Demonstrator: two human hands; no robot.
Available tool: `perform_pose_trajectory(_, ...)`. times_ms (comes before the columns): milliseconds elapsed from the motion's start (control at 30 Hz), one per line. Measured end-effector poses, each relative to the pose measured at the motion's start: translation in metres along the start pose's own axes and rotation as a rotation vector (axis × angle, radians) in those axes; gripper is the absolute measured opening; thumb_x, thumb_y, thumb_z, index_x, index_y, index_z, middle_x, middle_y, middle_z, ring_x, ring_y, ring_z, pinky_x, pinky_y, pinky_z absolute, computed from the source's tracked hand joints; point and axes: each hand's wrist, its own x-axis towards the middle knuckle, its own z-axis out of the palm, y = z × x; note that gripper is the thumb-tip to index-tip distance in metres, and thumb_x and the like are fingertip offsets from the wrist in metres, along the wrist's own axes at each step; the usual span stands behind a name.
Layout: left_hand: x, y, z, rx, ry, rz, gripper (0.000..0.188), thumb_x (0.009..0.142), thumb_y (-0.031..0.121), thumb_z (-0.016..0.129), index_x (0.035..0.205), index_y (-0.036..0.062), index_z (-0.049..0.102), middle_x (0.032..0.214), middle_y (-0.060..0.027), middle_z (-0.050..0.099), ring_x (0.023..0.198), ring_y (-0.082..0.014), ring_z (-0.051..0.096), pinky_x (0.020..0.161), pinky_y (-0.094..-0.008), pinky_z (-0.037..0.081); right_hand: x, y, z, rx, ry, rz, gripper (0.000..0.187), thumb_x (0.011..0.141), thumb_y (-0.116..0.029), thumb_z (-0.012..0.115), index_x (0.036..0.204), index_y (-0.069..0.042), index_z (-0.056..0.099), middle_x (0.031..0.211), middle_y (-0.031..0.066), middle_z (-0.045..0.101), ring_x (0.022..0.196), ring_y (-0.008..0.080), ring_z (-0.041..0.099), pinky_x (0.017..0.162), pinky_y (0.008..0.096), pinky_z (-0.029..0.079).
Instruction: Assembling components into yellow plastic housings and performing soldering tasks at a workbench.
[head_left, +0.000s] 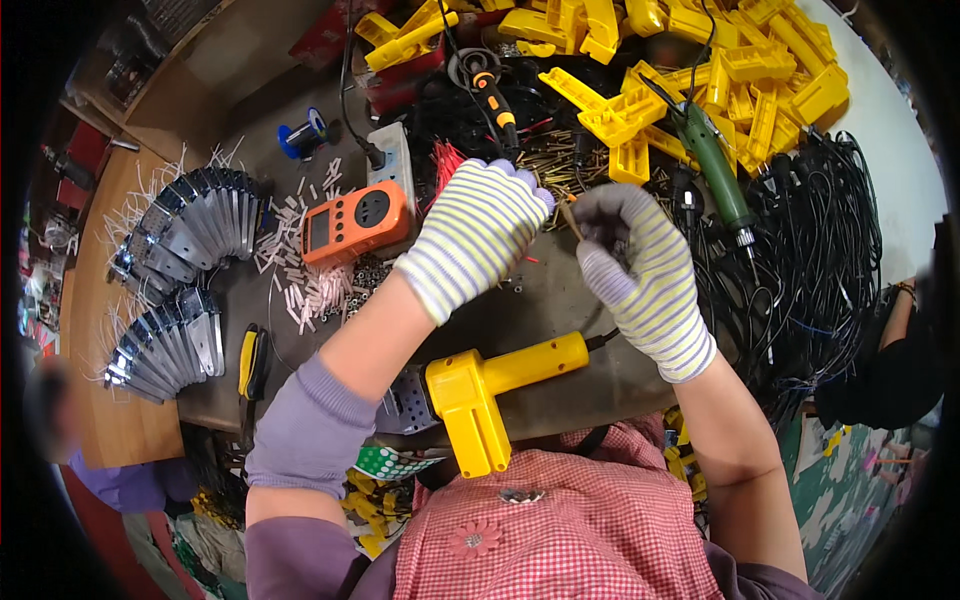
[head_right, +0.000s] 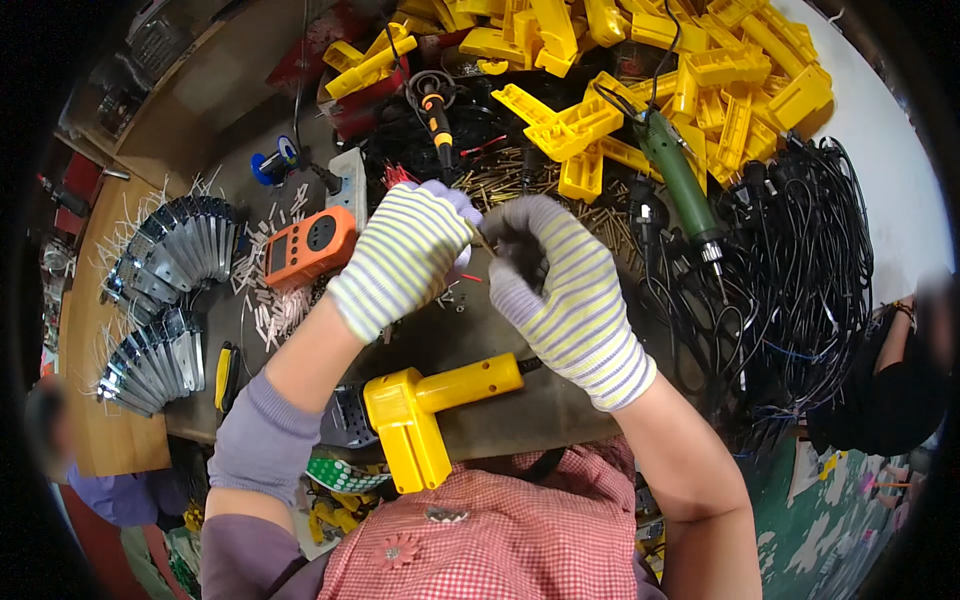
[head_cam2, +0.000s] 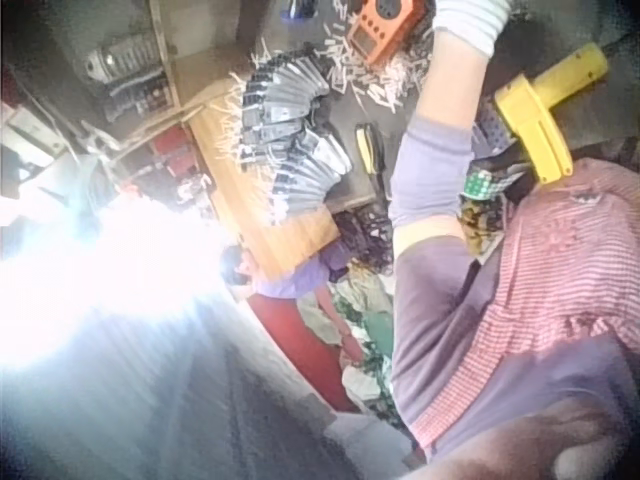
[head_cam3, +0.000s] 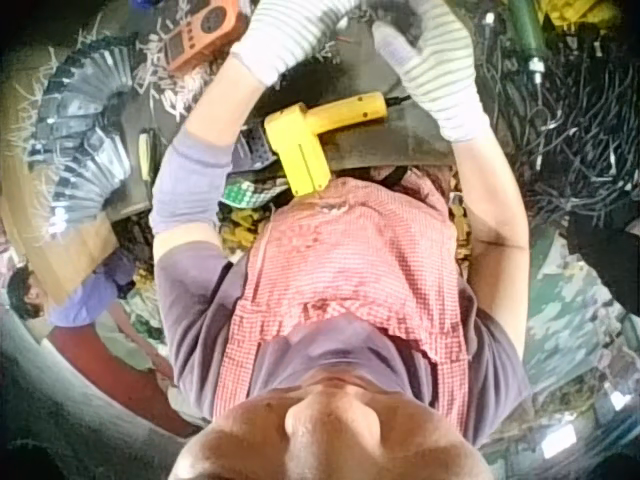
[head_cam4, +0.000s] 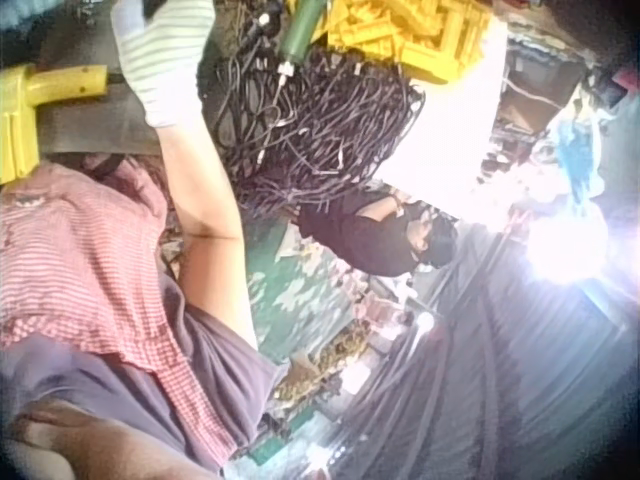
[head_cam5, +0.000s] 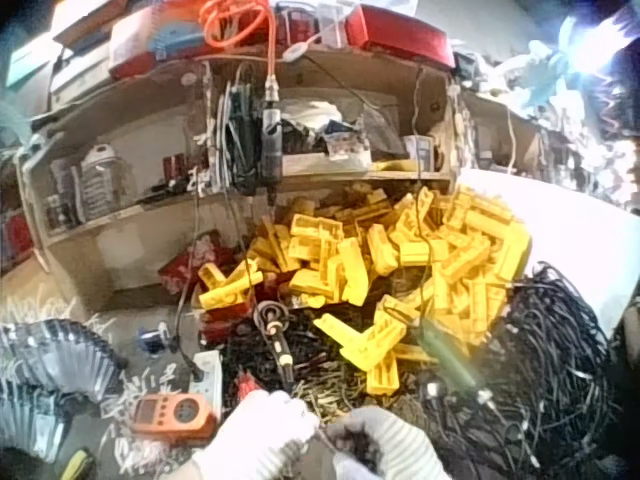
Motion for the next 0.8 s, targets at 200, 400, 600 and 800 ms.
perform_pose_trajectory(200, -0.045, 0.027, -0.056, -1.069, 0.313, -0.409, 0.019, 0.072, -0.001, 0.076, 0.089, 0.0041, 0.069, 0.087, -0.0067, 0.069, 0.08, -0.0179, 0.066, 0.076, -0.0302, 0.052, -0.013, -0.025, 0.019, 0.615, -0.121, 0.318, 0.028, 0.091, -0.001, 0.062, 0.119, -0.003, 0.057, 0.104, 0.003, 0.059, 0.087, 0.0079, 0.058, 0.082, 0.0247, 0.051)
perform_pose_trajectory(400, -0.103, 0.028, -0.057, -1.38, 0.186, -0.415, 0.018, 0.078, 0.002, 0.081, 0.095, 0.002, 0.078, 0.094, -0.0115, 0.076, 0.09, -0.0221, 0.072, 0.081, -0.0339, 0.057, -0.054, -0.039, 0.018, -0.289, -0.424, -0.042, 0.019, 0.082, -0.007, 0.068, 0.101, -0.01, 0.068, 0.088, 0.0062, 0.062, 0.073, 0.0212, 0.064, 0.067, 0.0332, 0.054)
perform_pose_trajectory(600, -0.113, 0.028, -0.05, -1.226, -0.058, -0.388, 0.019, 0.086, 0.011, 0.074, 0.102, 0.0008, 0.077, 0.091, -0.0107, 0.074, 0.087, -0.0257, 0.07, 0.081, -0.0342, 0.055, -0.077, -0.04, 0.029, -0.744, -0.605, -0.2, 0.02, 0.082, -0.02, 0.068, 0.099, -0.011, 0.071, 0.087, 0.0051, 0.063, 0.077, 0.0234, 0.069, 0.063, 0.0356, 0.056)
perform_pose_trajectory(800, -0.096, 0.031, -0.043, -0.965, -0.087, -0.223, 0.033, 0.084, 0.018, 0.072, 0.115, 0.0054, 0.074, 0.083, -0.0111, 0.069, 0.079, -0.0297, 0.064, 0.074, -0.0411, 0.051, -0.071, -0.039, 0.029, -0.725, -0.676, -0.196, 0.022, 0.082, -0.021, 0.068, 0.102, -0.012, 0.071, 0.09, 0.0056, 0.063, 0.08, 0.0232, 0.069, 0.064, 0.036, 0.056)
